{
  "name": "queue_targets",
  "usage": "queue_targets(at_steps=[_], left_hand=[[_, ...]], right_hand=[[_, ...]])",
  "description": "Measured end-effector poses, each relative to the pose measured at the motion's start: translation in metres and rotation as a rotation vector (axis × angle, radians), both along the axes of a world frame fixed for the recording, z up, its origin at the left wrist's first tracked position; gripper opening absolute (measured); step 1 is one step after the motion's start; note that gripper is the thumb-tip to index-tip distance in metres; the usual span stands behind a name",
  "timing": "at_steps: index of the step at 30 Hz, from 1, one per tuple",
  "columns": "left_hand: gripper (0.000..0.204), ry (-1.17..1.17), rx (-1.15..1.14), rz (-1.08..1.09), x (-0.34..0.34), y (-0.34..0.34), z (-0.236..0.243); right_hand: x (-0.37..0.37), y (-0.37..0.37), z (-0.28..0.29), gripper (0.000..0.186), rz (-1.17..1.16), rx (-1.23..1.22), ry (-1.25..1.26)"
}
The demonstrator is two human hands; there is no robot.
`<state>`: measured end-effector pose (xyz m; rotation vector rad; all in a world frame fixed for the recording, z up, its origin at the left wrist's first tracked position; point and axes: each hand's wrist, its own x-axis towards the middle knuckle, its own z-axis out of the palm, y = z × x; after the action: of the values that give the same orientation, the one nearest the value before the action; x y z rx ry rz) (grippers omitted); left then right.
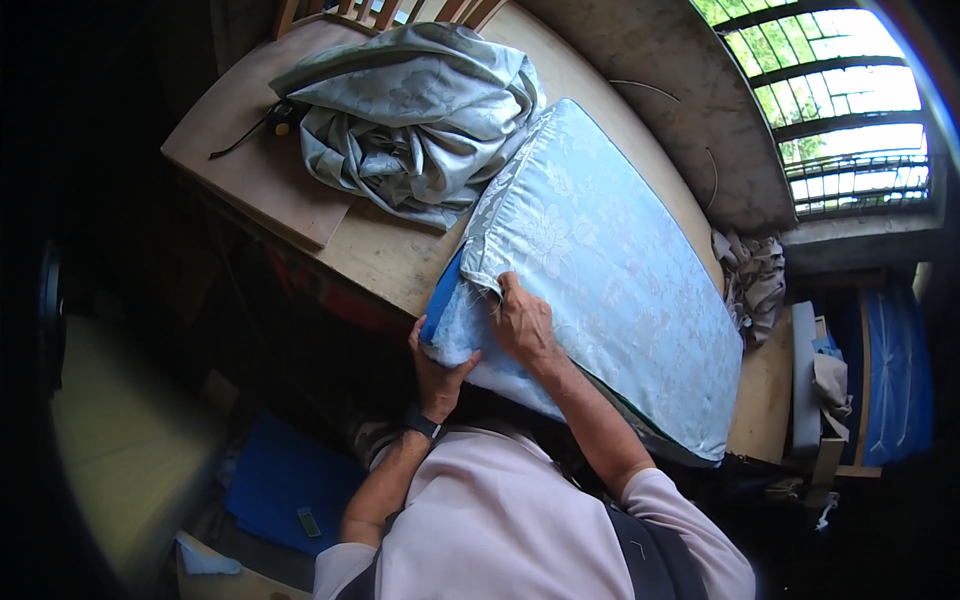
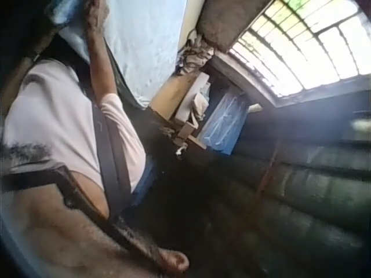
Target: Fitting a foam cushion into a decorative fabric cover and zipping it closed at an upholstery station.
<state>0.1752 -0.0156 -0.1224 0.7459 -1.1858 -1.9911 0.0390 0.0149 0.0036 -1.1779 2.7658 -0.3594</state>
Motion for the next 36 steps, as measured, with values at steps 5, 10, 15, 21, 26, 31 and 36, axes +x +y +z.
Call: queue_targets(at_steps=[5,10,15,21,26,31,36], left_hand=[[0.105,0.054,0.028,-0.165,-0.001,0.007,-0.001],[0.076,0.398,0.044,-0.087,-0.034,0.004,-0.016],[0.06,0.267,-0.082,-0.095,-0.047,-0.012,-0.044],[0.07,0.253,-0.303,-0.04,-0.04,-0.023,-0.07],[0.088,-0.004,-0.454,-0.602,0.026,-0.092,-0.027],[0.023,-0.346,-0.384,-0.33,0.062,-0.116,0.015],[0.044,-0.637,-0.595,-0.432,0.024,-0.089,0.055]], right_hand=[[0.025,-0.022,0.022,0.048,0.037,0.221,-0.25],[0.11,-0.022,0.029,0.031,0.301,0.247,-0.062],[0.1,-0.008,-0.01,0.034,0.217,0.17,-0.028],[0.114,-0.001,-0.028,0.072,0.263,0.145,0.045],[0.14,0.01,-0.021,0.082,0.291,0.191,0.054],[0.145,0.017,-0.018,0.068,0.38,0.242,-0.086],[0.149,0.015,-0.022,0.063,0.441,0.17,-0.136]])
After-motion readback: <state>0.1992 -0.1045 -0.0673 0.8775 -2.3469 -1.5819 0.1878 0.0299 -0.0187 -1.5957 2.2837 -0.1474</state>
